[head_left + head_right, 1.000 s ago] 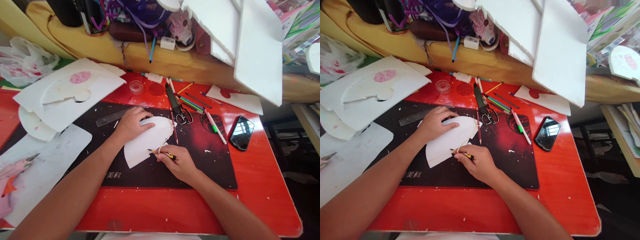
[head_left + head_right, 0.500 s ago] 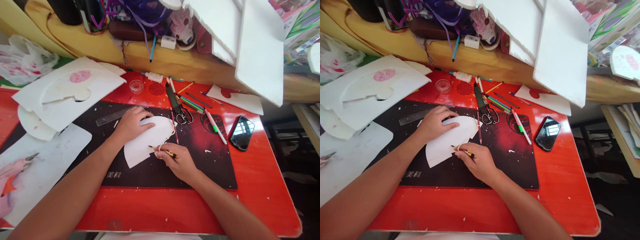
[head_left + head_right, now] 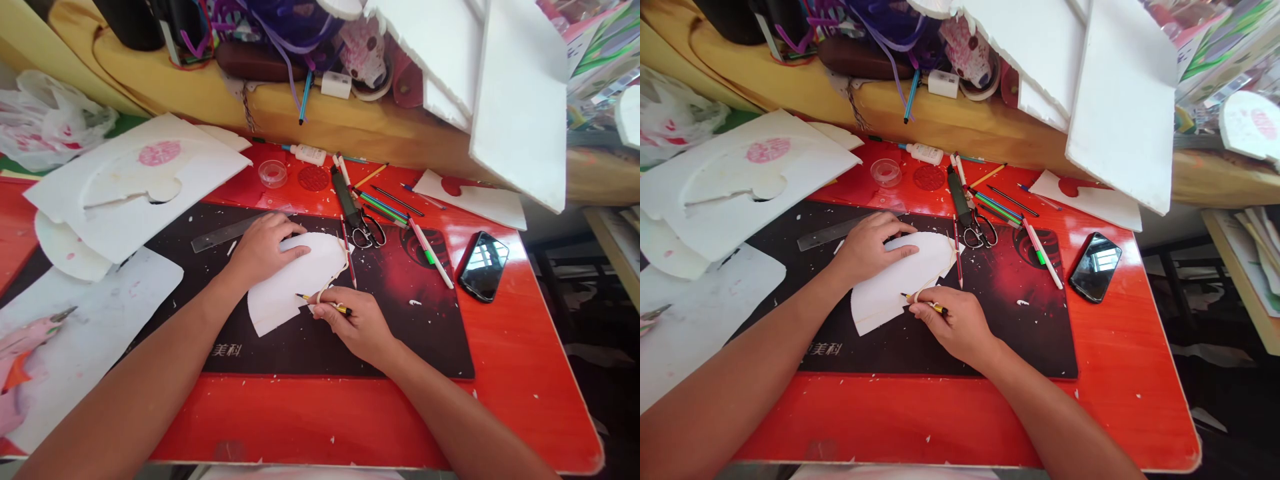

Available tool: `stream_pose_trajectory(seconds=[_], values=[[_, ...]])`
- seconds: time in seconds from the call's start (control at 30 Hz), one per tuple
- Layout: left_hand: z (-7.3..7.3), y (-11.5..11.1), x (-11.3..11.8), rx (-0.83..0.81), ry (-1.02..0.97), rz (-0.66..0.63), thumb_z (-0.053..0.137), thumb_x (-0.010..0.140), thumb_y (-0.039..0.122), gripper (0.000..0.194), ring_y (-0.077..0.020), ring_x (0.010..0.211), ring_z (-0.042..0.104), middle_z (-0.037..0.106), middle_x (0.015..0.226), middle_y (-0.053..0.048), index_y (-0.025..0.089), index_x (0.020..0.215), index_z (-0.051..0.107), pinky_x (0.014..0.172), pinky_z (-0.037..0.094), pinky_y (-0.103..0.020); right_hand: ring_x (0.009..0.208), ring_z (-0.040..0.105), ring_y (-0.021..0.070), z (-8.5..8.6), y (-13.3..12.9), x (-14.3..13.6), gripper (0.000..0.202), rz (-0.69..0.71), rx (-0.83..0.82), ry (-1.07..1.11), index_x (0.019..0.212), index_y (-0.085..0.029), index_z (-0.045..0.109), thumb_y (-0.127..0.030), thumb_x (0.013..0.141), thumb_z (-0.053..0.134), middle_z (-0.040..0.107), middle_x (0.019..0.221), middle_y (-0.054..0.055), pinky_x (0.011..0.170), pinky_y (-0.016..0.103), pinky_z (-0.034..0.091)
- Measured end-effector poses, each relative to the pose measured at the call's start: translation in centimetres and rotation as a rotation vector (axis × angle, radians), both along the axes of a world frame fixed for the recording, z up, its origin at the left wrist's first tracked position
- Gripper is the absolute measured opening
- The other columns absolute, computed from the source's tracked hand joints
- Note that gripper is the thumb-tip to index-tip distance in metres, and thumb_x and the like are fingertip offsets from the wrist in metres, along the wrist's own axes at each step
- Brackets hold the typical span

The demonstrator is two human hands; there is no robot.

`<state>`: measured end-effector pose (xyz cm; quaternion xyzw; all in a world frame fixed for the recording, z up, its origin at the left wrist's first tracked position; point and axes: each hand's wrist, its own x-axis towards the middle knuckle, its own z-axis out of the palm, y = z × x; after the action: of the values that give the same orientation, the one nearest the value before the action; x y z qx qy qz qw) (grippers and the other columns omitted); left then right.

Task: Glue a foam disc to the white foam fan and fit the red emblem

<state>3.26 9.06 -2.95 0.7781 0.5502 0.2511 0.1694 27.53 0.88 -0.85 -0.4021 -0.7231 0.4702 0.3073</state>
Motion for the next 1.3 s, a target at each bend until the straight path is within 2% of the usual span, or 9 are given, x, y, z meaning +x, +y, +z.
stream_pose_trajectory(seconds=[0.2,0.6,1.3], values=[[0.04,-0.02,-0.02,-0.002,0.006,-0.005,0.073,0.095,0.044,0.029,-0.0280,0.101,0.064,0.068,0.102,-0.006,0.024,0.115,0.079,0.095,0.049,-0.043,0.079,0.076,0.0180,-0.14,-0.09,-0.17,0.023,-0.036,-0.020,0.016,0.097,-0.022,0.077,-0.038,0.107,0.065,0.081,0.092,0.006,0.064,0.025,0.054],[-0.06,0.00,0.01,0.006,0.023,-0.004,0.074,0.095,0.043,0.030,-0.0279,0.101,0.064,0.068,0.102,-0.006,0.023,0.116,0.079,0.094,0.049,-0.042,0.070,0.073,0.0152,0.07,0.07,-0.30,0.019,-0.055,-0.022,0.000,0.096,-0.021,0.076,-0.033,0.106,0.065,0.081,0.094,0.006,0.061,0.023,0.051],[-0.09,-0.01,0.03,-0.003,0.029,0.002,0.072,0.096,0.045,0.030,-0.0289,0.103,0.064,0.068,0.102,-0.006,0.023,0.116,0.079,0.097,0.049,-0.044,0.068,0.072,0.0152,0.11,0.21,-0.36,0.022,-0.083,-0.062,-0.005,0.098,-0.022,0.077,-0.037,0.107,0.064,0.081,0.100,0.006,0.056,0.024,0.048]])
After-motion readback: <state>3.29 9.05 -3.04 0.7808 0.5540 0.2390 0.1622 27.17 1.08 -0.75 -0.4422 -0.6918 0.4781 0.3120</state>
